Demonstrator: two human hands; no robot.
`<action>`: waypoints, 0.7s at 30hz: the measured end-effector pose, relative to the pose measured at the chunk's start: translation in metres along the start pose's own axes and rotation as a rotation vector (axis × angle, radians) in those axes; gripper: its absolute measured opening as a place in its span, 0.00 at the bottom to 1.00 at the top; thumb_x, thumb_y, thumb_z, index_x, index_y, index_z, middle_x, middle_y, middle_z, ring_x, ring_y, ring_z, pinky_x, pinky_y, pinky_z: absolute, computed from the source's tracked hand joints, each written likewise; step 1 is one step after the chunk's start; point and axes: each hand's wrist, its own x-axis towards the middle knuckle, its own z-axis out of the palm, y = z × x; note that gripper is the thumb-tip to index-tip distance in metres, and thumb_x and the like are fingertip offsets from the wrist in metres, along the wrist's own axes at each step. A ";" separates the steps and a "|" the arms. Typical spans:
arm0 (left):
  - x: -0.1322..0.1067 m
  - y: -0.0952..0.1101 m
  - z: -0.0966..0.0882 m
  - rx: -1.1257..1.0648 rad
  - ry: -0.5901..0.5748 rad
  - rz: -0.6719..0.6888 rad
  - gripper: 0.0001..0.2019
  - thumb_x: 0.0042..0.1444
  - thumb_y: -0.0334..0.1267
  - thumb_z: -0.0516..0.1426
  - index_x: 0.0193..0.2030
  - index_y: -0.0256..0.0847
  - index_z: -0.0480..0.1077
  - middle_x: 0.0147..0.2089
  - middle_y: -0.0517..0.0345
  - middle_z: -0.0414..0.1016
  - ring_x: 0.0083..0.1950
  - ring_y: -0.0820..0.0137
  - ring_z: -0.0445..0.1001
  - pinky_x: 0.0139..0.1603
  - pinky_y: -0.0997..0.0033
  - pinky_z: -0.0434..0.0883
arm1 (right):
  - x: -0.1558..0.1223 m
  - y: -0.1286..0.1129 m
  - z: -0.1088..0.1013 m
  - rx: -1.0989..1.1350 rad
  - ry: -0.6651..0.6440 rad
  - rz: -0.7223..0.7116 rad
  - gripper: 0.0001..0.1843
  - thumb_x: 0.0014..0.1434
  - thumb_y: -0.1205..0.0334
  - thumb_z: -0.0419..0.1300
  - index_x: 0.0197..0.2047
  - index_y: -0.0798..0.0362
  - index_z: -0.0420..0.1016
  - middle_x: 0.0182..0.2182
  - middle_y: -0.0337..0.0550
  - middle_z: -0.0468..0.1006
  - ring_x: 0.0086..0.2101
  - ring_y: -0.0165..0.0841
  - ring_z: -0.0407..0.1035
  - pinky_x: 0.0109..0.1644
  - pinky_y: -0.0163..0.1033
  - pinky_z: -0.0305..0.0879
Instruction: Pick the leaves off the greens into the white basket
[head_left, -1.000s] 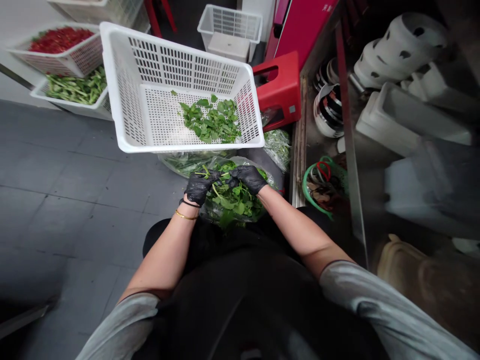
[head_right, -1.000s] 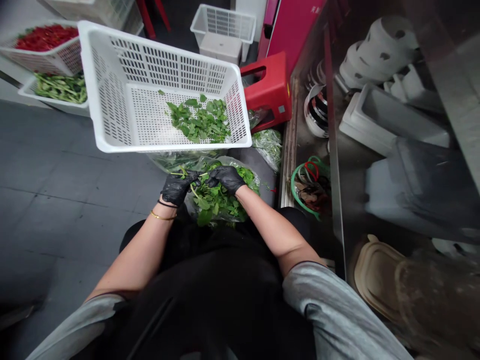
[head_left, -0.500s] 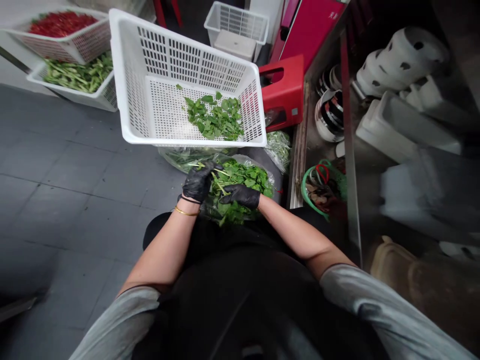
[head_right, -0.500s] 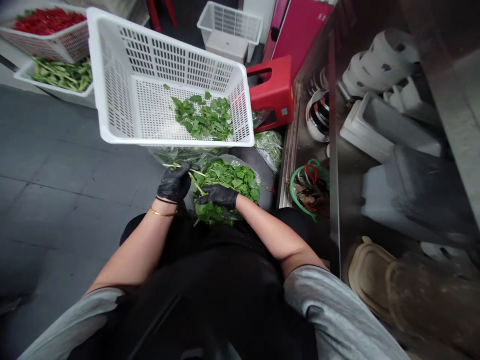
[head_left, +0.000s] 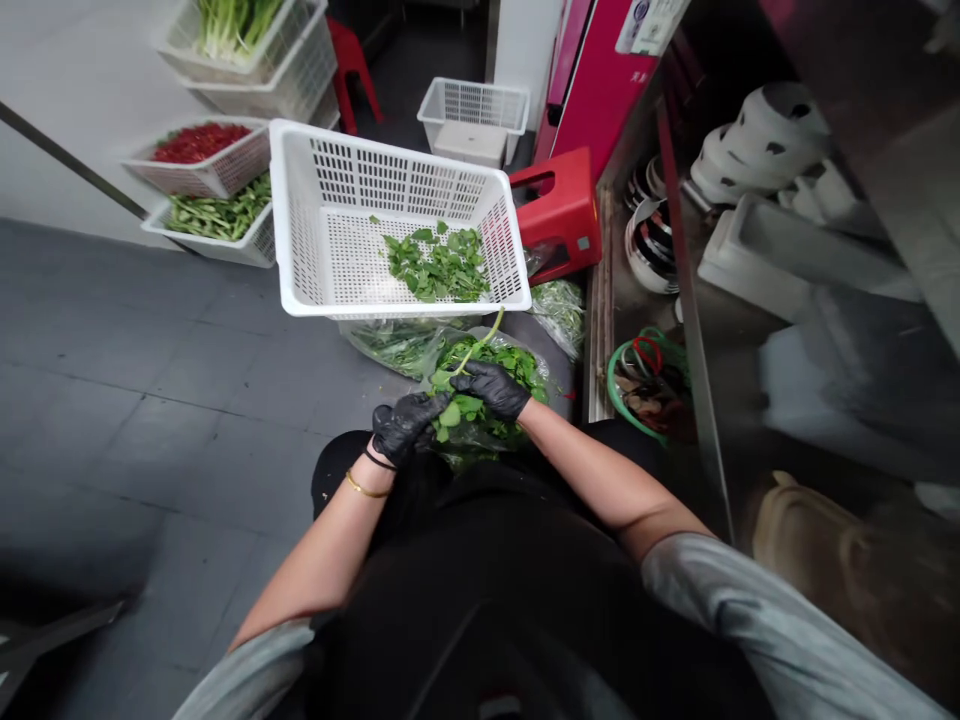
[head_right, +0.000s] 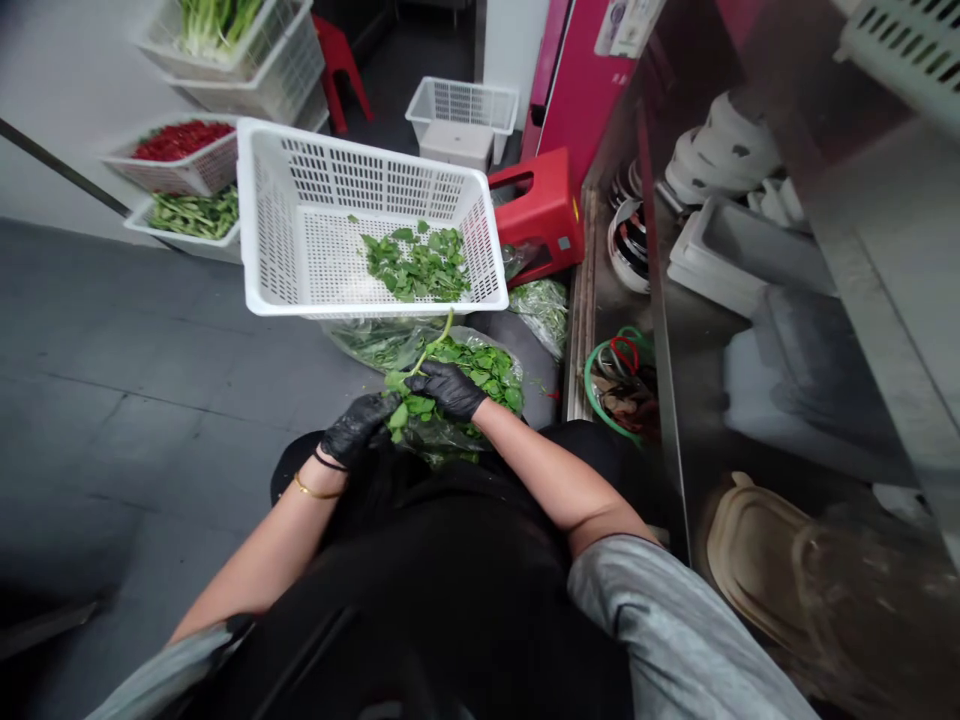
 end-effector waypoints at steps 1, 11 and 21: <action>-0.006 0.000 0.006 -0.024 -0.055 -0.054 0.09 0.50 0.37 0.57 0.23 0.38 0.73 0.18 0.58 0.68 0.18 0.71 0.62 0.17 0.73 0.64 | -0.002 0.000 0.000 -0.050 -0.028 -0.030 0.24 0.48 0.45 0.64 0.41 0.55 0.79 0.33 0.41 0.79 0.37 0.33 0.71 0.46 0.39 0.67; -0.029 0.003 0.002 -0.094 -0.149 -0.162 0.15 0.36 0.42 0.70 0.26 0.35 0.72 0.16 0.65 0.63 0.15 0.82 0.54 0.16 0.77 0.50 | -0.021 -0.010 -0.035 -0.876 -0.073 -0.175 0.11 0.56 0.70 0.55 0.35 0.55 0.79 0.36 0.46 0.80 0.37 0.33 0.73 0.44 0.35 0.66; -0.052 0.003 0.003 -0.186 -0.024 -0.101 0.18 0.31 0.42 0.70 0.28 0.36 0.72 0.18 0.65 0.65 0.16 0.81 0.55 0.17 0.77 0.52 | -0.029 -0.011 -0.061 -0.450 0.114 -0.004 0.16 0.54 0.50 0.58 0.27 0.54 0.77 0.24 0.45 0.77 0.29 0.35 0.70 0.37 0.40 0.67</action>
